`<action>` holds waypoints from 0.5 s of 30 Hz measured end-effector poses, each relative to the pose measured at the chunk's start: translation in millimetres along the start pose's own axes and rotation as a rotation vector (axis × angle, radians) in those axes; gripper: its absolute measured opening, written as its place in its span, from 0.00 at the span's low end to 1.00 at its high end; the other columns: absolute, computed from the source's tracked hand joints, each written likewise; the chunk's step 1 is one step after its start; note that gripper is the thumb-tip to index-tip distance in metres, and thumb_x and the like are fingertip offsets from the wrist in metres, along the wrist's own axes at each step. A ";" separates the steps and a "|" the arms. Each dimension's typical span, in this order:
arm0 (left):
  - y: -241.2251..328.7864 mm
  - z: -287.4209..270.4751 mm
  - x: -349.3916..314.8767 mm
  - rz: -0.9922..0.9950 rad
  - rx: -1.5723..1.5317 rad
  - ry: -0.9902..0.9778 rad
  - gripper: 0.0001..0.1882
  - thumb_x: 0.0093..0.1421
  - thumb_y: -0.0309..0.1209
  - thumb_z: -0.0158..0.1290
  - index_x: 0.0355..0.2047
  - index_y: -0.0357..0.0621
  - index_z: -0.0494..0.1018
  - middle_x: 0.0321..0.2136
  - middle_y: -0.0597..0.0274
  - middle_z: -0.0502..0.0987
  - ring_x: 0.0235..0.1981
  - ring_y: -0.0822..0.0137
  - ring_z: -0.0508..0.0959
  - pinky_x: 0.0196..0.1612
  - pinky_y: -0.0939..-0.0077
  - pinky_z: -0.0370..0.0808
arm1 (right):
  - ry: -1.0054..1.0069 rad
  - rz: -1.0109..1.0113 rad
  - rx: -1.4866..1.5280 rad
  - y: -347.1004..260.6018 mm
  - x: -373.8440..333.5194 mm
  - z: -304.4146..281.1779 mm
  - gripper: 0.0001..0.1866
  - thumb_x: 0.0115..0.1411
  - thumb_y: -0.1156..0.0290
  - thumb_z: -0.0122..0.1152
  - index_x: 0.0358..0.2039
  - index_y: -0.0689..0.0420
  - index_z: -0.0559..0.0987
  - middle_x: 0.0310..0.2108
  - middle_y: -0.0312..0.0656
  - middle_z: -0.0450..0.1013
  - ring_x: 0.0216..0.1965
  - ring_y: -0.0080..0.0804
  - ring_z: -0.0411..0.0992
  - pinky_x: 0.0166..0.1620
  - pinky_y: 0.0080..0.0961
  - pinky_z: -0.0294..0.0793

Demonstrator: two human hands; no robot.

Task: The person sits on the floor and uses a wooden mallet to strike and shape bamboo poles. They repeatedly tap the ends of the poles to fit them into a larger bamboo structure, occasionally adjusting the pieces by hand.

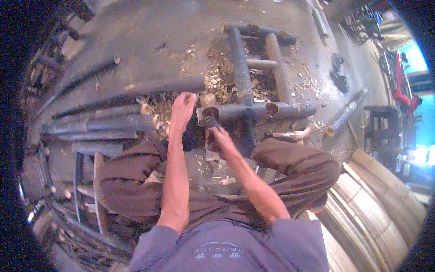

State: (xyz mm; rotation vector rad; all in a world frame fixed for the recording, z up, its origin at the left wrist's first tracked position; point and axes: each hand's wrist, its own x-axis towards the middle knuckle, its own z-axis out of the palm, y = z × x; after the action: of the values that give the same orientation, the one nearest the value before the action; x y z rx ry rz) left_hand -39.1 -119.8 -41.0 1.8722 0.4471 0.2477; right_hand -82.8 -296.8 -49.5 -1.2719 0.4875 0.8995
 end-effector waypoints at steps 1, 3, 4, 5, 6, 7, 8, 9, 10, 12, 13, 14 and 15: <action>-0.7 1.0 4.2 -0.031 -0.019 -0.001 0.18 0.63 0.39 0.51 0.40 0.32 0.75 0.31 0.54 0.80 0.34 0.66 0.78 0.42 0.71 0.73 | 0.079 -0.099 -0.224 -18.7 -24.0 3.3 0.27 0.58 0.63 0.58 0.59 0.54 0.68 0.30 0.37 0.70 0.26 0.24 0.67 0.28 0.25 0.70; 4.8 2.1 14.7 -0.088 -0.054 -0.010 0.18 0.63 0.38 0.51 0.39 0.32 0.75 0.30 0.55 0.80 0.33 0.68 0.78 0.40 0.72 0.73 | 0.047 -0.235 -0.813 -58.9 -51.6 -13.2 0.41 0.53 0.62 0.61 0.65 0.62 0.60 0.32 0.40 0.75 0.30 0.29 0.70 0.32 0.28 0.70; 5.5 0.4 19.4 -0.068 -0.110 0.009 0.17 0.64 0.38 0.51 0.38 0.32 0.75 0.29 0.58 0.80 0.32 0.70 0.78 0.39 0.74 0.73 | 0.045 -0.334 -1.064 -82.2 -66.8 -16.4 0.40 0.50 0.61 0.64 0.63 0.61 0.64 0.37 0.48 0.74 0.39 0.37 0.72 0.44 0.30 0.72; 8.8 2.2 27.2 -0.075 -0.149 0.042 0.18 0.63 0.38 0.51 0.38 0.32 0.75 0.30 0.53 0.80 0.33 0.64 0.79 0.40 0.70 0.74 | 0.126 -0.703 -1.352 -97.8 -80.9 -25.5 0.38 0.51 0.61 0.65 0.62 0.58 0.67 0.45 0.54 0.72 0.50 0.45 0.71 0.56 0.34 0.68; 4.3 -6.9 33.6 -0.093 -0.158 0.100 0.18 0.63 0.39 0.51 0.37 0.31 0.75 0.31 0.49 0.80 0.34 0.57 0.80 0.40 0.66 0.74 | 0.087 -0.658 -1.367 -126.0 -99.4 -5.2 0.35 0.50 0.61 0.66 0.60 0.56 0.70 0.52 0.55 0.69 0.57 0.49 0.66 0.61 0.36 0.63; 0.3 -8.9 42.2 -0.103 -0.178 0.143 0.19 0.62 0.39 0.51 0.36 0.31 0.75 0.31 0.44 0.80 0.35 0.51 0.81 0.41 0.63 0.74 | 0.100 -0.807 -1.451 -144.1 -101.0 -7.6 0.34 0.50 0.62 0.68 0.58 0.56 0.71 0.52 0.53 0.69 0.56 0.48 0.67 0.60 0.38 0.64; -11.6 -8.5 52.6 -0.091 -0.186 0.202 0.17 0.63 0.37 0.51 0.34 0.31 0.76 0.30 0.47 0.80 0.34 0.58 0.81 0.39 0.66 0.74 | 0.106 -0.803 -1.318 -164.8 -110.1 2.4 0.33 0.48 0.65 0.70 0.56 0.55 0.72 0.53 0.51 0.69 0.57 0.46 0.66 0.61 0.37 0.64; -10.8 -5.7 56.7 -0.119 -0.268 0.193 0.16 0.63 0.36 0.51 0.34 0.31 0.76 0.29 0.49 0.80 0.33 0.61 0.81 0.39 0.67 0.74 | 0.170 -0.963 -1.359 -181.6 -111.4 -1.3 0.36 0.48 0.68 0.71 0.59 0.54 0.70 0.52 0.48 0.70 0.54 0.40 0.69 0.58 0.34 0.67; -3.4 -5.5 61.2 -0.147 -0.346 0.181 0.16 0.63 0.36 0.51 0.33 0.31 0.76 0.27 0.50 0.80 0.32 0.64 0.80 0.38 0.68 0.74 | 0.234 -1.125 -1.392 -197.0 -109.5 -9.7 0.39 0.47 0.71 0.72 0.61 0.53 0.68 0.50 0.46 0.72 0.51 0.35 0.71 0.55 0.30 0.69; -5.2 -9.4 70.8 -0.176 -0.536 0.177 0.15 0.64 0.36 0.50 0.34 0.33 0.75 0.27 0.55 0.79 0.31 0.70 0.79 0.37 0.72 0.74 | 0.274 -1.141 -0.676 -218.2 -100.3 13.2 0.42 0.51 0.65 0.71 0.64 0.54 0.60 0.50 0.43 0.72 0.47 0.30 0.73 0.54 0.27 0.70; -9.8 -9.0 73.7 -0.210 -0.627 0.186 0.15 0.64 0.37 0.50 0.35 0.33 0.74 0.28 0.55 0.79 0.31 0.69 0.79 0.37 0.72 0.75 | 0.214 -1.135 -0.565 -226.0 -76.6 6.7 0.39 0.57 0.57 0.67 0.64 0.55 0.61 0.50 0.41 0.71 0.46 0.30 0.73 0.51 0.26 0.72; -4.3 -2.2 76.8 -0.234 -0.735 0.169 0.16 0.65 0.37 0.51 0.37 0.33 0.73 0.29 0.55 0.79 0.32 0.68 0.79 0.38 0.71 0.75 | 0.124 -1.107 -0.296 -230.8 -60.1 4.3 0.37 0.58 0.52 0.64 0.63 0.54 0.62 0.47 0.40 0.71 0.43 0.30 0.73 0.48 0.27 0.73; -5.6 2.0 79.3 -0.263 -0.830 0.171 0.16 0.65 0.38 0.51 0.38 0.33 0.73 0.30 0.54 0.79 0.32 0.66 0.79 0.39 0.71 0.75 | 0.018 -1.057 -0.021 -233.4 -37.8 2.2 0.36 0.59 0.47 0.61 0.62 0.53 0.63 0.44 0.39 0.71 0.40 0.31 0.72 0.44 0.27 0.75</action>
State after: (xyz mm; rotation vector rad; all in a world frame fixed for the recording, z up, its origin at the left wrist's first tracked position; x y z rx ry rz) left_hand 32.5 -86.4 -50.7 0.9751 0.5895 0.3515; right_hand 80.8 -313.9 120.2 -1.3157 -0.2078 -0.0030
